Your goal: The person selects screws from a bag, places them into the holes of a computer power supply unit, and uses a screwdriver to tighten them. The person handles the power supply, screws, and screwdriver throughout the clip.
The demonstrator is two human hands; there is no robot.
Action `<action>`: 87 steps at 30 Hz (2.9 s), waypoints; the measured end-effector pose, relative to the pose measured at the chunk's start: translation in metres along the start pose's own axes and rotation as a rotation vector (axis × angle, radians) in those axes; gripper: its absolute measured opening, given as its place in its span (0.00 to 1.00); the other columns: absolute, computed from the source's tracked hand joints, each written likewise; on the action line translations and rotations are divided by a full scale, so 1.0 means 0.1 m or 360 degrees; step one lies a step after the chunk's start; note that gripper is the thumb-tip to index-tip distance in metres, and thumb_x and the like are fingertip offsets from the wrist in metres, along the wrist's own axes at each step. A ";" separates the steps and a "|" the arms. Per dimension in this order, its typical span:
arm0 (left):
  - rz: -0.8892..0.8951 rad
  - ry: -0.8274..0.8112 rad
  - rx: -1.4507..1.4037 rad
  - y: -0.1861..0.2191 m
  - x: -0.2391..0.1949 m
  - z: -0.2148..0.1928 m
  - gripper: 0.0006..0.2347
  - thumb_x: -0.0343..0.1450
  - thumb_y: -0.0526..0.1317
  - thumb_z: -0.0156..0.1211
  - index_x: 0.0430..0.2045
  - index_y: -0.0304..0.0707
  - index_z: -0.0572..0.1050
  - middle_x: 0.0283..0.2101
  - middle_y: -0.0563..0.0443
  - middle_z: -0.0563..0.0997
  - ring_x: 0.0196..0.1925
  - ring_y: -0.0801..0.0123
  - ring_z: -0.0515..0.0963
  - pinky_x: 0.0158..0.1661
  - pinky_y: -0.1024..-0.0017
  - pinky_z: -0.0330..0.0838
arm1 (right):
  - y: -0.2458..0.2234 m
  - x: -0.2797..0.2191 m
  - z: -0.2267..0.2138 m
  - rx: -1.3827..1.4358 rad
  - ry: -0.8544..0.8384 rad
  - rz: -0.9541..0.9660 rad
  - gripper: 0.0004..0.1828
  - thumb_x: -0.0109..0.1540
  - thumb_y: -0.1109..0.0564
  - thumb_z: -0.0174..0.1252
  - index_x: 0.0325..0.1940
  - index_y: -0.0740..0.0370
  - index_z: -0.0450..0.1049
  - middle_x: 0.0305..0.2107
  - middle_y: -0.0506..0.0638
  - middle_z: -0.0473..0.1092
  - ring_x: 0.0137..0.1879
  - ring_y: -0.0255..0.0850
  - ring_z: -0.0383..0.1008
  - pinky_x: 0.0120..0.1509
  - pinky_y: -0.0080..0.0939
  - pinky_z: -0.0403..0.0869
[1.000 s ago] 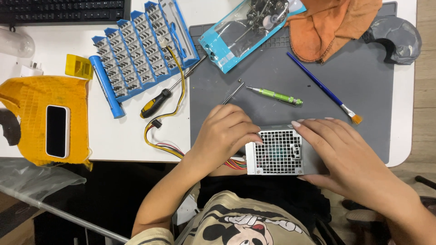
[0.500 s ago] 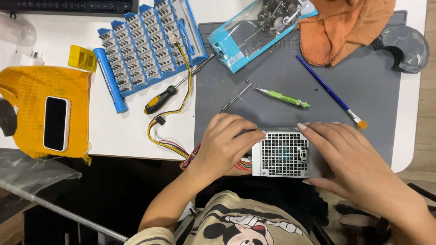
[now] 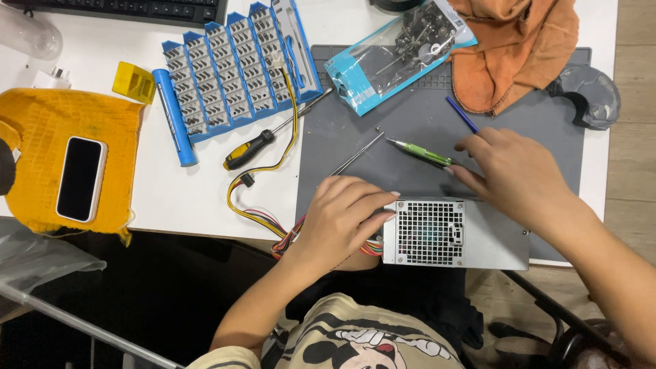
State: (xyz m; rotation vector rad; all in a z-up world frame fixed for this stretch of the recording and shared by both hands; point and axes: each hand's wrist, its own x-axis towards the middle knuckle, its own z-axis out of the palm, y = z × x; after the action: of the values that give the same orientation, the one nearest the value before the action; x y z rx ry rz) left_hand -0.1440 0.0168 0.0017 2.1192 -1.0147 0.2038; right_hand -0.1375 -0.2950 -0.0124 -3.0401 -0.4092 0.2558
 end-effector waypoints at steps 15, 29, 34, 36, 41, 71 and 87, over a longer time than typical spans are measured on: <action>-0.0215 0.0394 -0.0149 0.05 -0.32 -0.02 0.04 0.74 0.33 0.67 0.38 0.44 0.82 0.41 0.56 0.83 0.46 0.61 0.82 0.49 0.64 0.68 | -0.04 -0.02 -0.82 0.0627 0.0031 0.0059 0.08 0.68 0.59 0.62 0.50 0.59 0.83 0.37 0.46 0.81 0.30 0.40 0.78 0.39 0.39 0.75; 0.0014 0.0208 -0.0155 -0.07 0.34 0.30 0.09 0.76 0.31 0.60 0.49 0.39 0.75 0.37 0.53 0.82 0.40 0.56 0.83 0.42 0.60 0.74 | -0.57 -0.25 -1.18 0.0329 0.0029 -0.0337 0.25 0.67 0.54 0.54 0.70 0.52 0.74 0.41 0.42 0.77 0.45 0.39 0.79 0.41 0.42 0.72; -0.0007 -0.0125 -0.0689 -0.05 0.31 0.18 0.13 0.82 0.44 0.52 0.61 0.46 0.70 0.47 0.51 0.87 0.51 0.54 0.88 0.49 0.57 0.76 | -0.74 -0.23 -1.20 0.0979 0.0240 -0.0482 0.17 0.61 0.60 0.62 0.52 0.71 0.77 0.45 0.62 0.77 0.44 0.46 0.81 0.52 0.40 0.78; -0.0167 -0.0114 -0.0738 -0.05 0.30 0.05 0.17 0.80 0.48 0.57 0.63 0.47 0.71 0.50 0.55 0.86 0.52 0.58 0.86 0.58 0.60 0.74 | -0.70 -0.29 -1.07 0.1021 0.0315 -0.0315 0.14 0.64 0.55 0.58 0.47 0.70 0.77 0.40 0.57 0.79 0.42 0.46 0.80 0.50 0.40 0.74; -0.0307 0.0063 -0.0768 -0.08 0.11 -0.09 0.15 0.82 0.47 0.46 0.53 0.38 0.77 0.51 0.50 0.85 0.53 0.59 0.85 0.57 0.62 0.76 | -0.66 -0.30 -0.86 0.1057 0.0289 -0.0292 0.11 0.67 0.55 0.56 0.47 0.65 0.77 0.39 0.51 0.79 0.40 0.42 0.80 0.48 0.37 0.73; -0.0049 0.0255 -0.0626 0.32 0.35 -0.44 0.07 0.81 0.39 0.54 0.46 0.38 0.79 0.46 0.50 0.86 0.45 0.58 0.87 0.52 0.62 0.77 | -0.78 -0.28 -0.76 0.0924 0.0423 -0.0430 0.09 0.66 0.55 0.63 0.49 0.59 0.76 0.36 0.45 0.79 0.31 0.37 0.76 0.37 0.36 0.70; 0.0089 0.0672 -0.0308 0.51 0.50 -0.21 0.11 0.72 0.36 0.76 0.42 0.34 0.78 0.39 0.48 0.80 0.36 0.60 0.83 0.40 0.64 0.78 | -0.74 -0.25 -0.44 0.0742 0.0467 -0.0385 0.12 0.61 0.67 0.57 0.32 0.59 0.60 0.17 0.47 0.51 0.24 0.44 0.49 0.29 0.43 0.53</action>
State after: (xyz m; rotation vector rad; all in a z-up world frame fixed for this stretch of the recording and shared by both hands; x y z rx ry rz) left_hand -0.1435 -0.0189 0.0674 1.7739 -0.8055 0.5339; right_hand -0.1726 -0.2319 0.0412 -2.4906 -0.5901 -0.0976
